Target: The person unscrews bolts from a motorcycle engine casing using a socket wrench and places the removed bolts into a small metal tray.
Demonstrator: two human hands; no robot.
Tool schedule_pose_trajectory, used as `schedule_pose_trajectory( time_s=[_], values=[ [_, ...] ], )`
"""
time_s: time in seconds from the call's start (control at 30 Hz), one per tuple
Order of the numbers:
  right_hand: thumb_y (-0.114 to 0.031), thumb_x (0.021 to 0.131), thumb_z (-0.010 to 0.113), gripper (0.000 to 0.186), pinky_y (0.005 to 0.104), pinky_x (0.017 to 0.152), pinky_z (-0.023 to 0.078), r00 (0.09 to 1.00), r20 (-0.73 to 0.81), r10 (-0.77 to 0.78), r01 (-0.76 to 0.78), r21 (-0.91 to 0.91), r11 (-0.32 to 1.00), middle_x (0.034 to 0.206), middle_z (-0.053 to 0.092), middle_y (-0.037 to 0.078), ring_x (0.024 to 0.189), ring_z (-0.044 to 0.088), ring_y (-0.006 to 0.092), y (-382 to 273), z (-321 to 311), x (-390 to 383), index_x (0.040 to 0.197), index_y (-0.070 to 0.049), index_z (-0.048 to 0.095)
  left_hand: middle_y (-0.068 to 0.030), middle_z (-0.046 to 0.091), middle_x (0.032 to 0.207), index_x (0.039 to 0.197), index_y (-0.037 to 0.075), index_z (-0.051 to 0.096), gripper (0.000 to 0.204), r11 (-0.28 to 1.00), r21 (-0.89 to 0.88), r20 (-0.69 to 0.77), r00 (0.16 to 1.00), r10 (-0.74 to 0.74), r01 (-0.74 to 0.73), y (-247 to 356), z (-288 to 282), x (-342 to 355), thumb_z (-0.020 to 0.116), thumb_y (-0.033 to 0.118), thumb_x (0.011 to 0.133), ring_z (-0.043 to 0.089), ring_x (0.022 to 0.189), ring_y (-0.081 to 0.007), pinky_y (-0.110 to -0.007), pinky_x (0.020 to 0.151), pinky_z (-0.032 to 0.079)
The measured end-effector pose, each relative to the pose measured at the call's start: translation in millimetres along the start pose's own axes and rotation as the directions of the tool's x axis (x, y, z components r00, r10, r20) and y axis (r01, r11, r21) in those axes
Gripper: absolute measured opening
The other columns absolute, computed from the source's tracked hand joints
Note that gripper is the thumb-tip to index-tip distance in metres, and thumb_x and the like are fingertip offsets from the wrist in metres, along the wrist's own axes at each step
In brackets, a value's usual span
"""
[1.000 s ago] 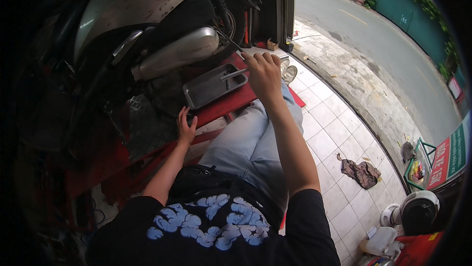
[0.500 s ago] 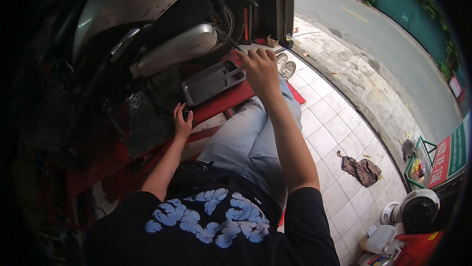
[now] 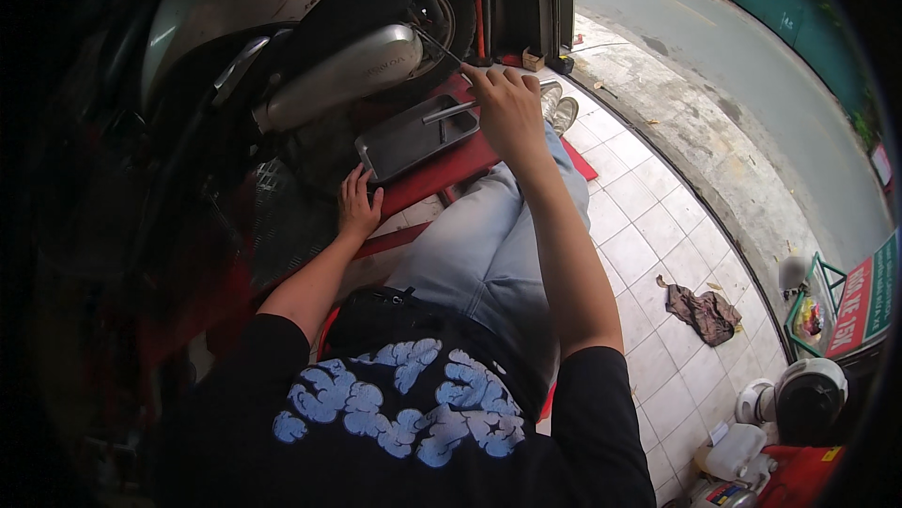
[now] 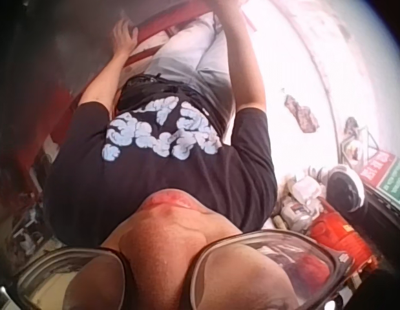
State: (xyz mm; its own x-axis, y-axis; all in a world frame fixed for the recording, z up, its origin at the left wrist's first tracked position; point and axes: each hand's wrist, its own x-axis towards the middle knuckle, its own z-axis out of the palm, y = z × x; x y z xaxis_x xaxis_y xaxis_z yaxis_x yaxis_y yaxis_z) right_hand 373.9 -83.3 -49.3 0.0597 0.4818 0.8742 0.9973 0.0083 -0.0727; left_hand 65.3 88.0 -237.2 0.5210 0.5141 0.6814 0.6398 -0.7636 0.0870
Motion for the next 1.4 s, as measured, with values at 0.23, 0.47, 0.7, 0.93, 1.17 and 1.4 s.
schedule_pose_trajectory(
  time_s=[0.23,0.47,0.7,0.93,1.17,1.4],
  values=[
    [-0.01,0.088,0.063,0.048,0.04,0.08,0.044,0.999,-0.034,0.018,-0.016,0.054,0.998,0.093,0.065,0.005,0.093,0.062,0.0247,-8,5,-2,0.135,-0.016,0.058,-0.0153,0.048,0.145,0.135,0.005,0.051,0.047,0.994,0.052,0.034,0.995,-0.096,0.094,-3,3,-6,0.055,0.035,0.098,0.042,0.135,-0.0362,-0.049,0.113,0.034],
    [-0.017,0.099,0.057,0.015,0.0323,0.054,0.04,0.444,0.736,0.512,-0.542,0.675,-0.5,0.072,0.057,0.005,0.057,0.051,0.017,9,40,-9,0.108,-0.005,0.06,-0.0137,0.048,0.144,0.135,0.006,0.052,0.047,0.989,0.058,0.057,0.989,-0.136,0.133,0,6,-1,0.055,0.035,0.098,0.042,0.135,-0.0344,-0.049,0.112,0.035],
    [-0.02,0.102,0.056,0.021,0.0282,0.053,0.035,0.663,0.537,0.521,-0.648,0.761,0.042,0.066,0.052,-0.003,0.055,0.044,0.0107,3,22,-3,0.092,-0.003,0.064,-0.0136,0.048,0.145,0.135,0.005,0.052,0.047,0.986,0.067,0.055,0.986,-0.157,0.153,-1,7,-5,0.055,0.034,0.098,0.042,0.135,-0.0348,-0.048,0.113,0.035],
    [-0.013,0.095,0.055,0.028,0.0467,0.07,0.049,0.874,0.23,0.428,-0.483,0.507,0.714,0.082,0.067,0.021,0.075,0.062,0.0445,-8,-1,7,0.118,-0.002,0.068,-0.0136,0.049,0.145,0.135,0.005,0.051,0.047,0.985,0.053,0.065,0.983,-0.17,0.166,-1,5,-7,0.056,0.034,0.097,0.043,0.135,-0.0351,-0.048,0.113,0.035],
    [-0.009,0.087,0.06,0.037,0.0409,0.085,0.045,0.999,0.009,0.035,-0.036,0.063,0.997,0.094,0.067,0.008,0.094,0.062,0.027,-2,5,2,0.123,-0.008,0.068,-0.0136,0.05,0.144,0.136,0.005,0.051,0.049,0.985,0.053,0.069,0.983,-0.171,0.167,-1,6,-5,0.056,0.034,0.097,0.043,0.135,-0.0347,-0.048,0.112,0.035],
    [-0.01,0.083,0.061,0.04,0.0375,0.091,0.042,0.992,-0.016,-0.122,0.12,-0.104,0.987,0.092,0.063,0.004,0.098,0.059,0.0228,-14,-6,2,0.121,-0.008,0.07,-0.0128,0.051,0.142,0.133,0.005,0.054,0.047,0.985,0.065,0.046,0.985,-0.165,0.161,2,3,-3,0.057,0.035,0.096,0.044,0.134,-0.0335,-0.048,0.11,0.038]
  ],
)
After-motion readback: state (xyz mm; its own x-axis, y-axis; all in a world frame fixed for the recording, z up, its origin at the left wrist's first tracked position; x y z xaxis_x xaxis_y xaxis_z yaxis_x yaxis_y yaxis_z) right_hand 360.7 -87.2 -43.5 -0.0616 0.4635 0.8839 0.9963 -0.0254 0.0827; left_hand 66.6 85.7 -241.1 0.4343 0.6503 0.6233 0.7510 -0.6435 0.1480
